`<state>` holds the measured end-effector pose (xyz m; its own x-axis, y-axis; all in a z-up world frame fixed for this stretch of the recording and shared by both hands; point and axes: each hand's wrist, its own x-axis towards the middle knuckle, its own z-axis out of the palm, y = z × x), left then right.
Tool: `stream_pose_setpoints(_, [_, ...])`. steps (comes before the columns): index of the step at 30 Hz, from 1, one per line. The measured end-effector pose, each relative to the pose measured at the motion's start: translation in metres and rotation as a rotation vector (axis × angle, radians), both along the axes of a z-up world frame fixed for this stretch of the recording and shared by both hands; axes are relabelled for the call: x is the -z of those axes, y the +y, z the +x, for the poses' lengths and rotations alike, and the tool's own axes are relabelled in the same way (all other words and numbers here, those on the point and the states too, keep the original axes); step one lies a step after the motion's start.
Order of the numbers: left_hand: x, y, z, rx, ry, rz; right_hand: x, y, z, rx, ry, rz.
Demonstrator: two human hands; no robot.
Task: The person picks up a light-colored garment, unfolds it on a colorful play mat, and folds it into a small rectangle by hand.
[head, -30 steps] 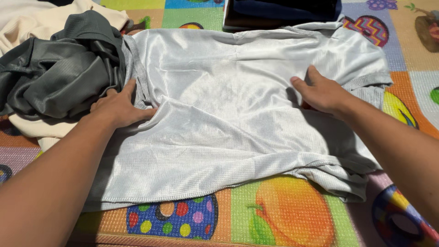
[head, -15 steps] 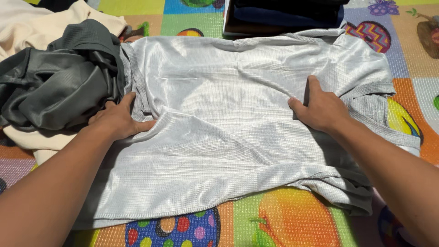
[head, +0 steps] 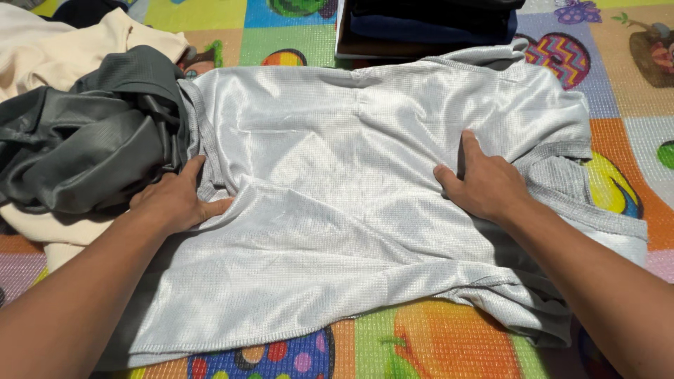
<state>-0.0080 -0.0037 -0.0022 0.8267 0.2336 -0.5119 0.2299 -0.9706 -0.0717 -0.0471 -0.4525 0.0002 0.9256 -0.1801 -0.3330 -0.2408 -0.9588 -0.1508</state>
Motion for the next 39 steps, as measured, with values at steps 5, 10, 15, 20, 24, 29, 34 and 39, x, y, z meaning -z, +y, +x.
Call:
stream_pose_setpoints(5, [0.004,0.02,-0.004,0.046,-0.104,-0.164,0.01,-0.013,0.01,-0.03,-0.001,0.04])
stream_pose_setpoints(10, [0.018,0.044,-0.052,-0.011,-0.531,-0.365,0.017,-0.023,-0.001,-0.089,-0.088,0.199])
stream_pose_setpoints(15, [0.035,0.064,-0.05,-0.053,-0.469,-0.159,-0.001,-0.012,-0.03,0.007,-0.058,0.19])
stream_pose_setpoints(20, [0.028,0.093,-0.014,-0.206,-0.358,-0.1,-0.008,-0.009,-0.044,-0.021,-0.1,0.217])
stream_pose_setpoints(24, [0.026,0.109,-0.005,-0.348,-0.344,-0.115,0.004,-0.007,-0.053,-0.158,-0.245,0.098])
stream_pose_setpoints(29, [0.025,0.118,-0.006,-0.371,-0.326,-0.087,0.01,-0.011,-0.06,-0.147,-0.233,0.087])
stream_pose_setpoints(34, [0.004,0.111,-0.011,-0.236,-0.306,-0.129,0.008,-0.007,-0.061,-0.155,-0.234,0.087])
stream_pose_setpoints(39, [-0.028,0.062,-0.034,-0.082,-0.532,-0.169,0.006,-0.004,-0.064,-0.127,-0.202,0.058])
